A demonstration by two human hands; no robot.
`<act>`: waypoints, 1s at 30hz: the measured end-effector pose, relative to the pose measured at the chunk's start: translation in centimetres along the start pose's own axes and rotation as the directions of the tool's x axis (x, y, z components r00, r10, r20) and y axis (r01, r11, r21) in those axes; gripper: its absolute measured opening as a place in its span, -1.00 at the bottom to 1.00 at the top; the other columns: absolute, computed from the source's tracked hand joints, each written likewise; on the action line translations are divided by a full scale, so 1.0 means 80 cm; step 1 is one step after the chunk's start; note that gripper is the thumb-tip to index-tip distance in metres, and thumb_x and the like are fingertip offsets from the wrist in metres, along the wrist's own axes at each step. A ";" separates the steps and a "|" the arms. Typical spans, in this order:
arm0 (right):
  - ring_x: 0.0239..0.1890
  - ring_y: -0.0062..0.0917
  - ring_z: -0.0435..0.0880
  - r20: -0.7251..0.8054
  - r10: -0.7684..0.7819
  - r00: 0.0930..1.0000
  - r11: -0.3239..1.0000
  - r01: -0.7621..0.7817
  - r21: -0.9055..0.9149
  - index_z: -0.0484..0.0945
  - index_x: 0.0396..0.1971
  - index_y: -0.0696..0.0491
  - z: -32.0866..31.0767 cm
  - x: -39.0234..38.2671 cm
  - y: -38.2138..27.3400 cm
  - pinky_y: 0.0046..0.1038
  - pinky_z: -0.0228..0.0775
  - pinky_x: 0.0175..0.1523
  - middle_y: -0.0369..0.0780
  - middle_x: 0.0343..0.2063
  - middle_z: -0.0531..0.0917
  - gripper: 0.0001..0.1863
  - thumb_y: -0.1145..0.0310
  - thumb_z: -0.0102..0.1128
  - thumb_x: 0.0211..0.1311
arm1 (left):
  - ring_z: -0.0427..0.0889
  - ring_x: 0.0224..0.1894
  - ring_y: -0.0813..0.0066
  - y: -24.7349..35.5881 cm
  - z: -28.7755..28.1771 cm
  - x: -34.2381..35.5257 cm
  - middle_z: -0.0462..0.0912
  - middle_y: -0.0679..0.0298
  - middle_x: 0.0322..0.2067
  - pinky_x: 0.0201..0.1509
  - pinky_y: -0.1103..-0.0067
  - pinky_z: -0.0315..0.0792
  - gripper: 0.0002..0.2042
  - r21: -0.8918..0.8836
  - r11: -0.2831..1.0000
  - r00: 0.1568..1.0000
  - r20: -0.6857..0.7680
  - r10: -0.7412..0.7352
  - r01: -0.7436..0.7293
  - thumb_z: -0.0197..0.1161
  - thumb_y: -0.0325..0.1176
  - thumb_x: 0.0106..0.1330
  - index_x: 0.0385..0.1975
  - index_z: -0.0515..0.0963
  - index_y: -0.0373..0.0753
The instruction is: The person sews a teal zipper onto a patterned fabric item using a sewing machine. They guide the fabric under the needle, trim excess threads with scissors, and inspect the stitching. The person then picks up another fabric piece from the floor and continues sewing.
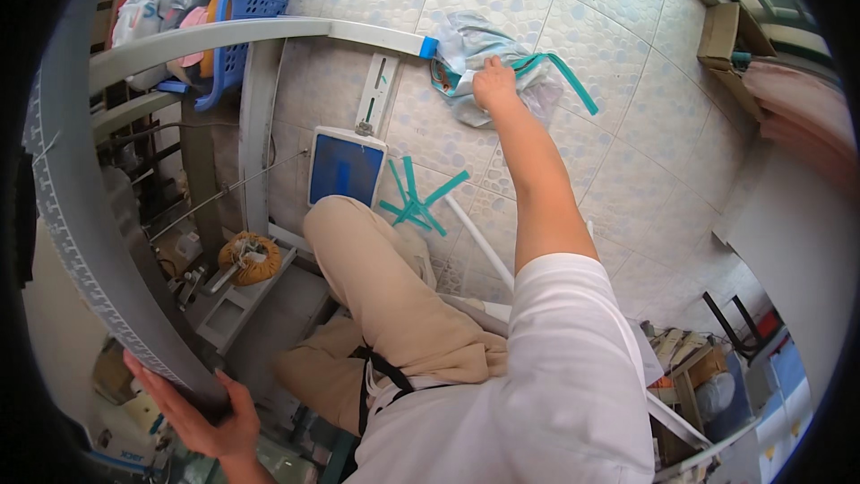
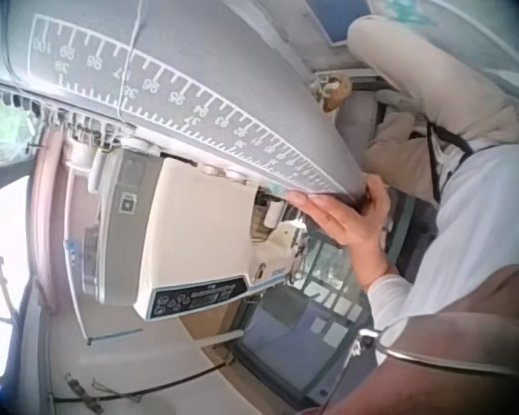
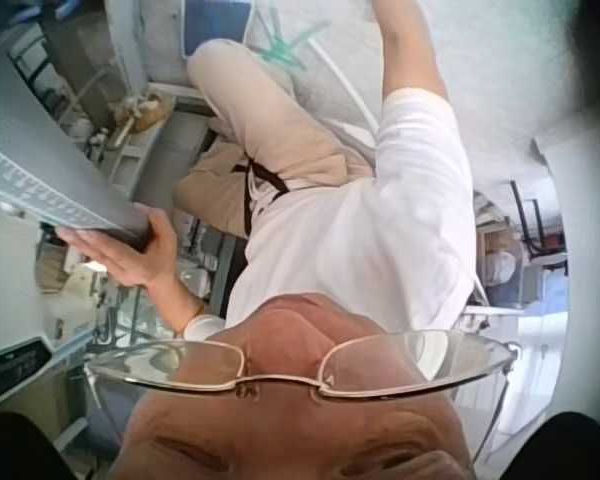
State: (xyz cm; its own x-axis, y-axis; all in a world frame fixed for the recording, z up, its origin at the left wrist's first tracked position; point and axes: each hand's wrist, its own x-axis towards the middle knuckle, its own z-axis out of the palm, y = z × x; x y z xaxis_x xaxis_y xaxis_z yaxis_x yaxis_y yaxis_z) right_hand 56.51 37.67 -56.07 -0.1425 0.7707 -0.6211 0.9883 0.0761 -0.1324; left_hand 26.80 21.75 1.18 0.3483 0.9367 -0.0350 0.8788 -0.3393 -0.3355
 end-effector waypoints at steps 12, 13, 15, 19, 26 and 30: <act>-0.22 -0.31 0.76 0.037 -0.209 0.977 0.666 0.114 0.737 0.73 -0.29 0.11 0.086 -0.181 -0.047 -0.30 0.54 -0.12 -0.10 -0.32 0.77 -0.63 0.09 0.51 0.13 | 0.29 0.44 -0.40 -0.003 0.015 0.009 0.22 -0.33 0.43 0.43 -0.04 0.28 -0.29 -0.082 0.996 0.997 -0.071 0.038 -0.044 0.18 -0.56 0.29 0.49 0.16 -0.47; -0.26 -0.38 0.75 0.023 -0.224 0.974 0.553 0.108 0.826 0.73 -0.28 0.11 0.075 -0.198 -0.037 -0.34 0.52 -0.15 -0.14 -0.35 0.78 -0.62 0.07 0.52 0.15 | 0.30 0.44 -0.38 -0.006 0.014 0.006 0.24 -0.32 0.43 0.44 -0.01 0.29 -0.29 -0.105 0.993 0.995 -0.087 0.039 -0.048 0.17 -0.58 0.26 0.48 0.18 -0.48; -0.31 -0.63 0.63 0.196 -0.167 0.966 0.202 -0.161 0.966 0.77 -0.23 0.05 -0.004 -0.216 -0.013 -0.48 0.44 -0.20 -0.34 -0.36 0.73 -0.57 -0.05 0.46 0.24 | 0.33 0.43 -0.32 -0.005 0.018 0.005 0.28 -0.28 0.42 0.44 0.04 0.31 -0.28 -0.162 0.985 0.989 -0.141 0.038 -0.061 0.16 -0.63 0.19 0.45 0.23 -0.48; -0.14 -0.67 0.63 -0.016 -0.349 0.937 0.304 0.130 0.944 0.72 -0.05 0.07 -0.209 -0.292 -0.010 -0.53 0.47 0.05 -0.35 -0.19 0.73 -0.69 0.21 0.37 0.32 | 0.37 0.42 -0.26 0.002 0.026 0.013 0.37 -0.23 0.37 0.44 0.08 0.34 -0.30 -0.232 0.968 0.963 -0.269 0.034 -0.098 0.14 -0.70 0.07 0.37 0.33 -0.52; -0.19 -0.70 0.65 -0.231 -0.862 0.451 0.025 0.494 0.869 0.77 -0.14 0.15 -0.429 -0.504 -0.131 -0.59 0.47 -0.02 -0.33 -0.26 0.77 -0.77 0.35 0.41 0.29 | 0.35 0.45 -0.08 0.061 0.056 -0.042 0.40 -0.14 0.35 0.54 0.11 0.19 -0.39 -0.556 0.799 0.920 -0.393 -0.009 -0.229 0.27 -0.65 0.08 0.25 0.43 -0.51; -0.21 -0.73 0.64 -0.358 -0.904 0.236 -0.177 0.556 0.812 0.78 -0.21 0.15 -0.477 -0.624 -0.263 -0.61 0.46 -0.08 -0.35 -0.28 0.76 -0.80 0.34 0.36 0.32 | 0.35 0.37 -0.09 0.138 0.120 -0.158 0.42 0.00 0.32 0.49 0.18 0.24 -0.35 -0.934 0.354 0.998 0.056 0.030 0.042 0.53 -0.29 0.14 0.28 0.46 -0.13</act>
State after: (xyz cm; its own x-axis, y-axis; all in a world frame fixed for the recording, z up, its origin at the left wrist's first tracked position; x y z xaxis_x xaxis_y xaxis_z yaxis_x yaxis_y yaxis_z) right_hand 44.91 21.76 7.20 -0.9071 0.3391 0.2496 -0.2982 -0.0990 -0.9493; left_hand 28.99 6.97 -11.16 0.3556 0.9295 -0.0975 0.6301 -0.1614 0.7595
